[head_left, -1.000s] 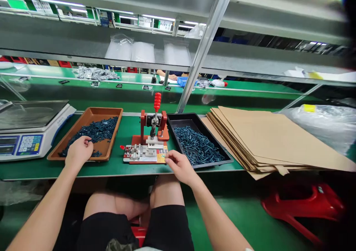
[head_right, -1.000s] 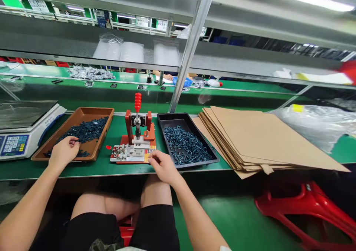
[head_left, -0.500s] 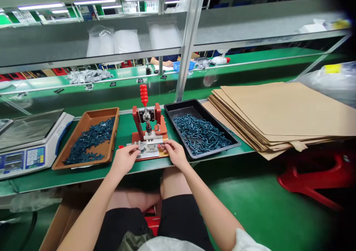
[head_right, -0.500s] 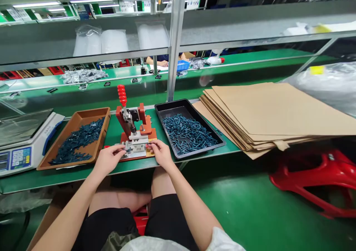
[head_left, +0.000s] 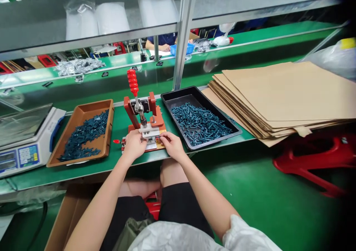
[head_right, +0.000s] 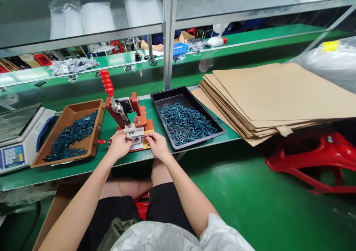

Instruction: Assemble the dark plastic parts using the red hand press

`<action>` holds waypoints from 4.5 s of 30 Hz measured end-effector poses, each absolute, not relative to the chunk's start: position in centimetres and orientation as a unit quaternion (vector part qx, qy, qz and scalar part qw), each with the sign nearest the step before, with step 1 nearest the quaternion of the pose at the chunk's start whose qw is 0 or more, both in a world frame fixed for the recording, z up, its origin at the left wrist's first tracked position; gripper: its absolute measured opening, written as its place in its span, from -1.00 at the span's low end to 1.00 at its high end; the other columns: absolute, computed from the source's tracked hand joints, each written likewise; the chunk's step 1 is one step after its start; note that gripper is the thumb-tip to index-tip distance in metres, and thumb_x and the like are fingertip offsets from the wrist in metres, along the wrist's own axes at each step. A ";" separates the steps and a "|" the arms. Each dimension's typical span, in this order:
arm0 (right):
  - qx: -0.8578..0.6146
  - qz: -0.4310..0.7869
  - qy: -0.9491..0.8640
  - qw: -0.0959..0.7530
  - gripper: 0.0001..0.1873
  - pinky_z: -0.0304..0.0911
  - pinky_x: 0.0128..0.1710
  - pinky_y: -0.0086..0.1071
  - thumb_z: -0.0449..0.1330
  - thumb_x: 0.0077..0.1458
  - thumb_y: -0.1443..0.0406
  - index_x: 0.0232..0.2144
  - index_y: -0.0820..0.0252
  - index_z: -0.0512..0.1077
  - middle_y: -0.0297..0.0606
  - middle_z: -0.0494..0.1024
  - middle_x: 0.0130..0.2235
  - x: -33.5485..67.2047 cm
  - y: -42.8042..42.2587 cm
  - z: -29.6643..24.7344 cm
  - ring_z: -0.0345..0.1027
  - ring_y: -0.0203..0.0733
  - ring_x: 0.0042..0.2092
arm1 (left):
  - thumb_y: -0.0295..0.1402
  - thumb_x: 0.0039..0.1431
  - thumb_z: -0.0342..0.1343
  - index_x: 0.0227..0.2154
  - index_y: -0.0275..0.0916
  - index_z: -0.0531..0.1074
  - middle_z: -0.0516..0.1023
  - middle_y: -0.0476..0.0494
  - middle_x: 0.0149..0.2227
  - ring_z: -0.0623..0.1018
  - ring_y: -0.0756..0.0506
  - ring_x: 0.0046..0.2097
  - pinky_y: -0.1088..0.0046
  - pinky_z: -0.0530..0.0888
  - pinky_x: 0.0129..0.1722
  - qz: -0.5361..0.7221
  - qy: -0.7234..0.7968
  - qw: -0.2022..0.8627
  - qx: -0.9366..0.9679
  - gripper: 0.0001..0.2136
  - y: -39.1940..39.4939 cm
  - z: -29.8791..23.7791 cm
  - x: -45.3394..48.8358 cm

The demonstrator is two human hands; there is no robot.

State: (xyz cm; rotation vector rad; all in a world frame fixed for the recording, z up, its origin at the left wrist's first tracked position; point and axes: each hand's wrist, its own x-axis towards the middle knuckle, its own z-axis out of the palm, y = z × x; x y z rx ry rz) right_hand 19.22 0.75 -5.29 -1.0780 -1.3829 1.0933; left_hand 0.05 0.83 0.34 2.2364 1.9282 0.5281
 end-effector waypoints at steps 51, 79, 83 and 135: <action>-0.379 0.267 -0.762 0.451 -0.72 0.40 0.03 -0.23 0.23 0.10 0.44 -0.22 0.03 0.65 -0.27 0.65 -0.10 16.9 3.0 -5.0 0.52 -0.10 -0.05 | -0.26 0.00 0.29 -0.24 -0.18 0.63 0.61 -0.21 -0.08 0.54 -0.31 0.00 0.16 0.45 0.02 0.158 0.600 0.091 0.779 -0.76 0.7 0.4 -1.1; -0.398 0.276 -0.760 0.432 -0.74 0.40 0.03 -0.17 0.21 0.11 0.39 -0.17 0.06 0.61 -0.23 0.62 -0.11 16.8 3.0 -4.8 0.51 -0.06 -0.07 | -0.29 0.21 0.12 -0.20 -0.18 0.61 0.49 -0.29 -0.01 0.42 -0.31 0.12 0.06 0.37 0.13 0.150 0.552 0.046 0.819 -0.79 -1.1 0.0 -1.2; -0.395 0.247 -0.762 0.450 -0.75 0.38 0.08 -0.14 0.18 0.14 0.39 -0.17 0.10 0.60 -0.17 0.57 -0.05 16.5 2.8 -4.8 0.48 -0.04 -0.01 | -0.30 0.20 0.12 -0.18 -0.18 0.59 0.47 -0.29 0.02 0.39 -0.32 0.16 0.04 0.34 0.17 0.144 0.555 0.045 0.818 -0.80 -1.2 -0.1 -1.1; -0.409 0.453 -0.699 0.372 -0.74 0.42 -0.05 -0.19 0.20 0.03 0.35 -0.18 0.22 0.53 -0.22 0.67 -0.17 17.8 5.0 -5.1 0.55 -0.07 -0.13 | 0.02 0.36 -0.14 0.25 -0.14 0.19 0.28 -0.28 0.31 0.27 -0.20 0.35 0.14 0.18 0.36 0.579 0.534 0.160 0.595 -0.48 2.7 6.6 -0.6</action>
